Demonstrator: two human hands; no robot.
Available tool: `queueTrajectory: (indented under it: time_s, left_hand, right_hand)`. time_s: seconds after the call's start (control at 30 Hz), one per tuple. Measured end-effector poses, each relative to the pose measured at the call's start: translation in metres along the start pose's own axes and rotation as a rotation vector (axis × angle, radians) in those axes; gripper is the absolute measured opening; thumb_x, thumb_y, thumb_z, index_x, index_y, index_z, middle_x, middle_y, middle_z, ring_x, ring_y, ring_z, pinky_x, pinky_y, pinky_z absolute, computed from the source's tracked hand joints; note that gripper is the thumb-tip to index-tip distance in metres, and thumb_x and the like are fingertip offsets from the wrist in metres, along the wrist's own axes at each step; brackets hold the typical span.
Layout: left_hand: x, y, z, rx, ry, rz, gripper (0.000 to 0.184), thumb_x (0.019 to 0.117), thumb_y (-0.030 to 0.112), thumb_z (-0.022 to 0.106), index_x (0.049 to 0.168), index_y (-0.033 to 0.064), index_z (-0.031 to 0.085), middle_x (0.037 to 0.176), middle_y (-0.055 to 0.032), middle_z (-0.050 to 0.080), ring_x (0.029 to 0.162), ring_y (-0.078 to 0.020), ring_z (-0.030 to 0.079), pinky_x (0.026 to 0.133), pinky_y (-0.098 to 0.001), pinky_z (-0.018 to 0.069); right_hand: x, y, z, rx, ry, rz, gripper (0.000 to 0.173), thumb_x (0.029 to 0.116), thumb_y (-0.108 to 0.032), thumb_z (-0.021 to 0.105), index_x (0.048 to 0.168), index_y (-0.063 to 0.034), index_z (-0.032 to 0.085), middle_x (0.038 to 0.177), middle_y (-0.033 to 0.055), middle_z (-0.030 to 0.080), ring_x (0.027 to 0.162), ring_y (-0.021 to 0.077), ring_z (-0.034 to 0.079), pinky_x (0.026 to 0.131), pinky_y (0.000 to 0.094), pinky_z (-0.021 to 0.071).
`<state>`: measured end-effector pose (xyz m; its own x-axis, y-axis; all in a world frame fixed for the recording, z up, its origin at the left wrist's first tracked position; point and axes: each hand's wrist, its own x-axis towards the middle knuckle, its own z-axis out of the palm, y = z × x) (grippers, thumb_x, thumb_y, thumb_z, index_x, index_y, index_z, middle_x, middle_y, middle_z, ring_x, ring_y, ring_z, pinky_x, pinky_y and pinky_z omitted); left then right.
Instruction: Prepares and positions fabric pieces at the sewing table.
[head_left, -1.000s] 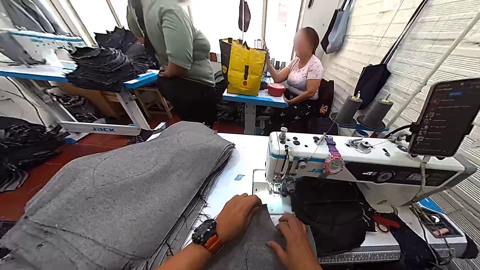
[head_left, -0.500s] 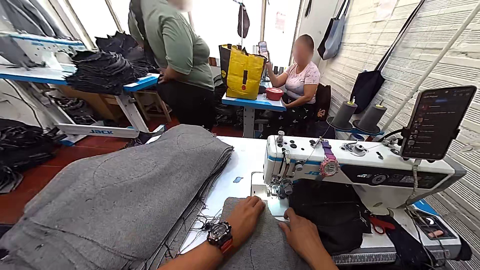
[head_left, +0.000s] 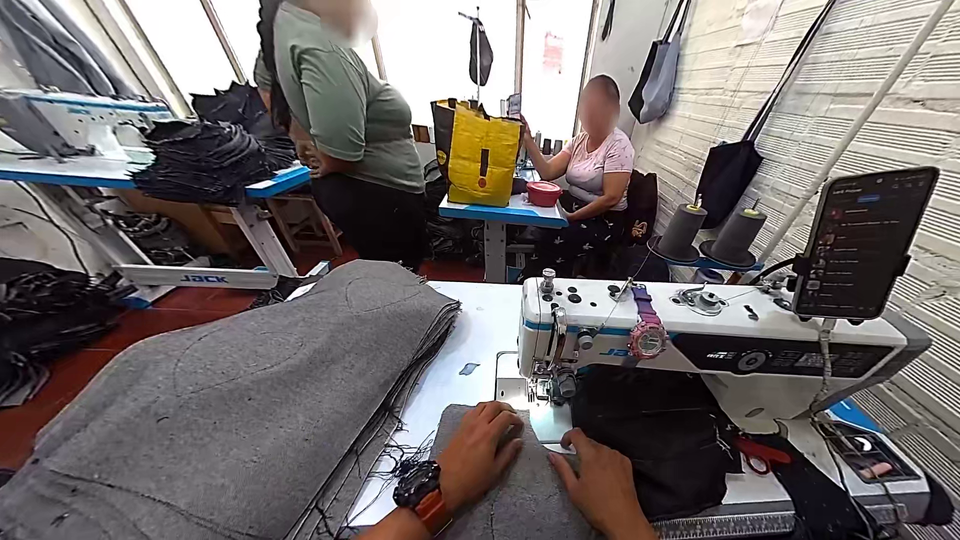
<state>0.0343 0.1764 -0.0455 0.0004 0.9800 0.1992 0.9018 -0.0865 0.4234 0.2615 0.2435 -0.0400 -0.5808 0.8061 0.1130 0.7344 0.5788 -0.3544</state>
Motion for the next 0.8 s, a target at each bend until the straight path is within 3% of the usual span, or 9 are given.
queueTrajectory:
  time_s: [0.27, 0.4, 0.53, 0.7, 0.8]
  left_hand:
    - [0.0001, -0.0018, 0.0010, -0.026, 0.053, -0.002, 0.033, 0.1012, 0.039, 0.057, 0.117, 0.0163, 0.074, 0.129, -0.0048, 0.068, 0.125, -0.0232, 0.060, 0.109, -0.0419, 0.0456]
    - [-0.0008, -0.0026, 0.0014, -0.026, 0.065, 0.006, 0.033, 0.1016, 0.040, 0.056, 0.117, 0.0168, 0.074, 0.128, -0.0045, 0.069, 0.124, -0.0226, 0.061, 0.109, -0.0415, 0.0460]
    - [-0.0021, -0.0016, 0.0010, -0.042, 0.077, 0.017, 0.031, 0.1014, 0.038, 0.058, 0.116, 0.0155, 0.074, 0.128, -0.0055, 0.069, 0.126, -0.0232, 0.061, 0.109, -0.0431, 0.0457]
    - [-0.0033, -0.0066, 0.0016, -0.051, 0.154, 0.039, 0.023, 0.0977, 0.033, 0.064, 0.107, 0.0160, 0.077, 0.121, -0.0039, 0.071, 0.124, -0.0235, 0.061, 0.109, -0.0407, 0.0472]
    - [-0.0024, -0.0065, 0.0043, -0.038, 0.205, 0.012, 0.019, 0.0953, 0.030, 0.067, 0.102, 0.0165, 0.078, 0.119, -0.0034, 0.072, 0.123, -0.0255, 0.061, 0.108, -0.0448, 0.0474]
  right_hand:
    - [-0.0019, 0.0056, 0.0033, 0.062, 0.072, -0.070, 0.044, 0.1006, -0.051, 0.054, 0.110, -0.0128, 0.073, 0.089, 0.0080, 0.075, 0.079, 0.0282, 0.074, 0.065, 0.0501, 0.0563]
    - [-0.0024, 0.0054, 0.0011, 0.097, 0.057, -0.081, 0.038, 0.1050, -0.040, 0.048, 0.111, -0.0120, 0.073, 0.092, 0.0087, 0.075, 0.081, 0.0287, 0.074, 0.066, 0.0509, 0.0563]
    - [-0.0029, 0.0077, 0.0067, 0.097, 0.140, -0.123, 0.033, 0.1034, -0.035, 0.051, 0.106, -0.0121, 0.074, 0.085, 0.0070, 0.074, 0.073, 0.0264, 0.073, 0.061, 0.0484, 0.0563]
    - [-0.0008, 0.0052, 0.0048, 0.095, 0.083, -0.102, 0.035, 0.1043, -0.037, 0.050, 0.110, -0.0121, 0.073, 0.090, 0.0082, 0.075, 0.081, 0.0272, 0.074, 0.068, 0.0489, 0.0562]
    - [-0.0034, 0.0082, 0.0051, 0.118, 0.079, -0.099, 0.036, 0.1051, -0.037, 0.049, 0.109, -0.0112, 0.073, 0.093, 0.0083, 0.075, 0.085, 0.0265, 0.074, 0.071, 0.0483, 0.0563]
